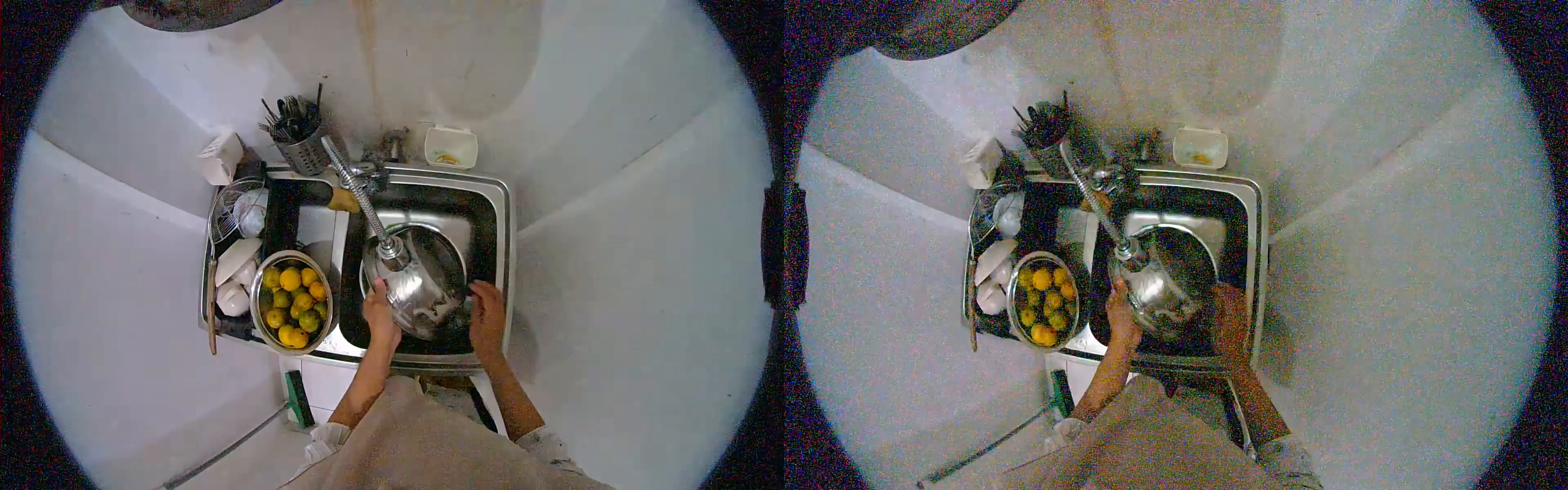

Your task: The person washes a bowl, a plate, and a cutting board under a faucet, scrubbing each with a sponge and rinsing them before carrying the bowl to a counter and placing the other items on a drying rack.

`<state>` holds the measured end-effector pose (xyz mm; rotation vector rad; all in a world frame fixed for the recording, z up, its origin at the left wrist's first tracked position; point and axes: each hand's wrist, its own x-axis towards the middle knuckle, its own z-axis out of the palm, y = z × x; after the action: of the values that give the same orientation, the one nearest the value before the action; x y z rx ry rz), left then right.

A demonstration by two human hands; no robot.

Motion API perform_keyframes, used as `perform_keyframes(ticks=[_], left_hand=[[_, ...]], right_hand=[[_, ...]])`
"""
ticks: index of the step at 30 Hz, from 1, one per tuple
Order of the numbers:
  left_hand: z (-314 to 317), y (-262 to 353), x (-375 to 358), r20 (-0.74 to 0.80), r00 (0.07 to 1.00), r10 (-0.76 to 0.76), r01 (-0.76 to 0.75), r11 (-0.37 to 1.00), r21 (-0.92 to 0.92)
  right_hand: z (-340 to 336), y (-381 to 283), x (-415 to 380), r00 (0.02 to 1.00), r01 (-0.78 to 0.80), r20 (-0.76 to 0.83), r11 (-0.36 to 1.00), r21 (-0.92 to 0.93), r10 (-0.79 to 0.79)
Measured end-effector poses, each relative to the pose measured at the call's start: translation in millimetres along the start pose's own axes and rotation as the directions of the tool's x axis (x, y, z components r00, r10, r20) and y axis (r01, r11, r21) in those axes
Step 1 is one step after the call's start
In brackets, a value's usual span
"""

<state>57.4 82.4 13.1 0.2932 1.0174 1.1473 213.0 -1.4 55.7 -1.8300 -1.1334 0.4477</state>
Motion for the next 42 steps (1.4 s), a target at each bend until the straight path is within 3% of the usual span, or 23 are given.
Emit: perform_keyframes(ticks=[1, 3, 6, 7, 10, 12, 13, 15, 16, 20, 21, 22, 24, 25, 26, 27, 29, 31, 33, 34, 36, 41, 42], left_hand=[[0, -1, -1, -0.021, 1.000, 0.000, 0.000, 1.000, 0.017], [0, -1, -6, -0.003, 1.000, -0.006, 0.007, 0.999, 0.033], [-2, -3, -15, 0.003, 1.000, 0.017, -0.018, 0.986, 0.166], [-2, -2, -18, -0.009, 0.999, 0.047, -0.043, 0.959, 0.279], [-1, -5, -22, 0.001, 0.997, 0.081, -0.079, 0.970, 0.230], [-7, -7, -22, 0.010, 0.994, 0.109, -0.108, 0.972, 0.210], [-10, -8, -18, -0.047, 0.994, 0.097, -0.084, 0.970, 0.228], [-13, -9, -12, -0.098, 0.991, 0.087, -0.061, 0.969, 0.240], [-14, -9, -11, -0.084, 0.984, 0.156, -0.127, 0.952, 0.280], [-7, 11, -17, -0.060, 0.973, 0.221, -0.169, 0.872, 0.458], [-4, 15, -18, -0.053, 0.968, 0.247, -0.180, 0.822, 0.541], [-8, 13, -16, -0.054, 0.968, 0.246, -0.179, 0.821, 0.542], [-19, 7, -9, -0.082, 0.973, 0.216, -0.148, 0.853, 0.500], [-18, 12, -10, -0.084, 0.973, 0.213, -0.143, 0.851, 0.505], [-13, 19, -13, -0.114, 0.977, 0.182, -0.099, 0.854, 0.511], [-14, 24, -14, -0.142, 0.978, 0.153, -0.059, 0.855, 0.516], [-37, 19, 1, -0.049, 0.977, 0.207, -0.128, 0.755, 0.643], [-36, 21, 8, -0.124, 0.989, 0.075, -0.023, 0.925, 0.378], [-7, 39, 2, -0.166, 0.980, 0.111, -0.036, 0.915, 0.401], [-11, 37, 11, -0.125, 0.988, 0.089, -0.028, 0.904, 0.426], [-15, 37, 23, -0.072, 0.997, -0.011, 0.043, 0.884, 0.465], [-12, 38, 59, 0.071, 0.978, 0.198, -0.204, 0.807, 0.554], [-28, 28, 80, 0.057, 0.965, 0.255, -0.226, 0.705, 0.672]], right_hand=[[9, -7, 2, 1.000, 0.001, -0.004, 1.000, 0.000, -0.001], [27, -21, 6, 0.879, 0.446, 0.227, 0.892, -0.077, -0.420], [66, -16, 27, 0.729, 0.654, 0.372, 0.746, -0.131, -0.574], [74, -18, 39, 0.731, 0.654, 0.365, 0.745, -0.132, -0.577], [96, -17, 75, 0.778, 0.596, 0.401, 0.770, -0.227, -0.484], [108, -16, 89, 0.880, 0.315, 0.387, 0.948, -0.039, -0.276], [111, -20, 82, 0.879, 0.318, 0.386, 0.947, -0.037, -0.280], [107, -30, 48, 0.892, 0.443, 0.263, 0.828, -0.343, -0.368], [95, -37, 31, 0.794, 0.606, 0.323, 0.717, -0.344, -0.515], [90, -54, 32, 0.761, 0.621, 0.432, 0.737, -0.267, -0.484], [100, -53, 45, 0.918, 0.284, 0.336, 0.942, -0.179, -0.213], [109, -48, 60, 0.956, -0.094, 0.272, 0.994, -0.055, 0.106], [120, -6, 89, 0.885, 0.296, 0.423, 0.937, -0.186, -0.196], [151, 44, 138, 0.666, 0.195, 0.737, 0.980, -0.028, -0.112], [176, 91, 175, 0.330, 0.033, 0.940, 0.996, 0.078, -0.085], [174, 114, 172, 0.329, 0.028, 0.940, 0.996, 0.081, -0.085], [158, 152, 158, 0.643, 0.145, 0.766, 0.985, -0.096, -0.020], [133, 187, 120, 0.771, -0.354, 0.609, 0.920, 0.169, 0.185], [101, 170, 96, 0.472, -0.844, 0.594, 0.529, 0.090, 0.651], [98, 183, 82, 0.464, -0.846, 0.593, 0.527, 0.078, 0.658], [91, 198, 62, 0.442, -0.887, 0.699, 0.156, 0.435, 0.562], [85, 175, 68, 0.577, -0.796, 0.522, 0.289, 0.532, 0.629], [80, 167, 69, 0.607, -0.768, 0.467, 0.324, 0.552, 0.643]])
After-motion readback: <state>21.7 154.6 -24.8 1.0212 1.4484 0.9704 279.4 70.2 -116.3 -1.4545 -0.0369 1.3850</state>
